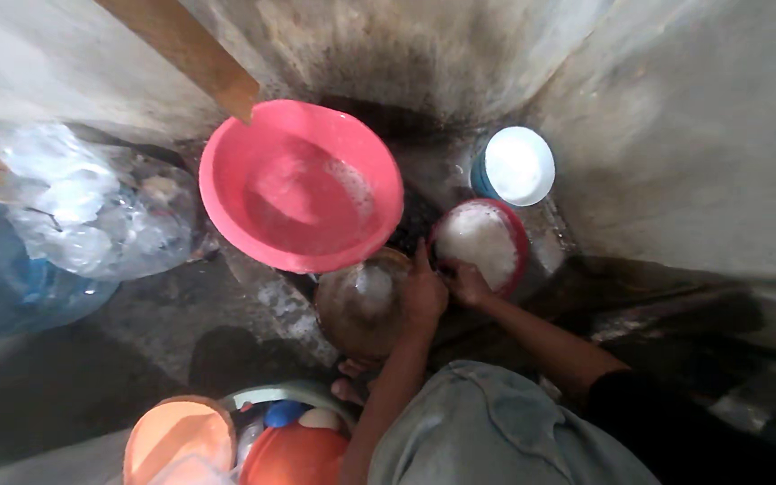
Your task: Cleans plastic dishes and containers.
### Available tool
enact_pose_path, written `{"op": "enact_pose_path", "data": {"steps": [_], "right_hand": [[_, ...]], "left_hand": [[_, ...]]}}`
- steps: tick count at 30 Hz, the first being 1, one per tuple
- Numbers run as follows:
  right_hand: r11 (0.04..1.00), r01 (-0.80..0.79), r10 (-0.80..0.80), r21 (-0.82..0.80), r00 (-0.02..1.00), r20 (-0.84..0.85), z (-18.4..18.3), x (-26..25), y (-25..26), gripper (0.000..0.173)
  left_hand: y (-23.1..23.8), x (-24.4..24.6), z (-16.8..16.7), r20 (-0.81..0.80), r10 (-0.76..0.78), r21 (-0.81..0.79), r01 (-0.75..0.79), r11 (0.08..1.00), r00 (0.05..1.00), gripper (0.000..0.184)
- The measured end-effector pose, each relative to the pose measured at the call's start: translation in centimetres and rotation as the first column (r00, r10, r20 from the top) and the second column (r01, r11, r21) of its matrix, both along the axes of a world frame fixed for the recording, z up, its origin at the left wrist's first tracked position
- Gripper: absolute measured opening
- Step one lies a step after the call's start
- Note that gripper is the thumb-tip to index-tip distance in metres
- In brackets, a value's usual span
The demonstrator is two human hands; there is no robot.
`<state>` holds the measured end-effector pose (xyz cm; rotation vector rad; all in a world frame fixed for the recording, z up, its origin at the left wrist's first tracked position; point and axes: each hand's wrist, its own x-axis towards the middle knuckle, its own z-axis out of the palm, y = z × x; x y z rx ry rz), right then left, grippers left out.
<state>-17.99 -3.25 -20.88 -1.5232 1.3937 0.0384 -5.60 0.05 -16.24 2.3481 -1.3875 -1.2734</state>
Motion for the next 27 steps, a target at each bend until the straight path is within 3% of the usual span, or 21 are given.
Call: {"op": "enact_pose_path", "data": {"steps": [3,5,7,9,11,12,13,15,17,19,22,24,27], "right_hand": [[0.998,-0.066,0.066,-0.003,0.995,-0.076,0.2,-0.5,0.6,0.030],[0.995,0.039,-0.040,-0.089,0.999,-0.020,0.0,0.5,-0.1,0.028],[0.946,0.250,-0.243,-0.206,0.968,0.058,-0.6,1.6,-2.0,0.034],[0.779,0.566,-0.543,-0.270,0.824,0.163,-2.1,2.3,-4.7,0.042],[0.539,0.796,-0.754,-0.275,0.602,0.262,-3.7,2.6,-6.6,0.044],[0.487,0.832,-0.787,-0.268,0.550,0.279,-4.0,2.8,-7.0,0.044],[0.497,0.825,-0.778,-0.267,0.561,0.284,-4.1,3.2,-6.9,0.040],[0.665,0.710,-0.661,-0.232,0.704,0.259,-3.1,3.7,-5.2,0.034],[0.866,0.474,-0.432,-0.157,0.869,0.241,-1.3,3.1,-2.3,0.037],[0.970,0.231,-0.212,-0.073,0.956,0.202,-0.8,1.5,-0.1,0.037],[0.991,-0.126,0.128,-0.045,0.991,0.035,-1.4,-2.0,1.3,0.033],[0.945,-0.328,0.322,-0.018,0.935,-0.149,-0.8,-4.0,1.7,0.033],[0.904,-0.428,0.394,-0.006,0.836,-0.382,0.4,-5.7,1.6,0.032]], "left_hand": [[0.1,-0.4,-0.2,-0.004,-0.055,0.015,0.055,0.998,0.999,0.082],[-0.1,-0.7,-0.1,-0.020,-0.070,0.018,0.071,0.997,0.997,0.084],[0.0,-0.8,0.0,-0.009,-0.090,0.042,0.091,0.995,0.996,0.089],[0.2,-0.7,0.0,0.017,-0.134,0.060,0.133,0.989,0.991,0.095],[0.4,-0.7,-0.2,0.010,-0.150,0.057,0.149,0.987,0.989,0.100],[0.4,-0.7,-0.4,0.002,-0.147,0.049,0.147,0.988,0.989,0.099],[0.5,-0.6,-0.6,-0.007,-0.139,0.049,0.139,0.989,0.990,0.097],[0.4,-0.6,-0.6,-0.021,-0.107,0.055,0.108,0.993,0.994,0.091],[0.4,-0.7,-0.2,-0.025,-0.083,0.056,0.084,0.995,0.996,0.088],[0.3,-0.7,0.1,-0.028,-0.085,0.060,0.087,0.994,0.996,0.089],[0.0,-0.5,0.9,-0.036,-0.110,0.083,0.112,0.990,0.993,0.091],[0.1,-0.6,0.8,-0.052,-0.110,0.086,0.114,0.990,0.993,0.098],[0.2,-0.8,1.0,-0.067,-0.115,0.110,0.121,0.987,0.991,0.107]]}}
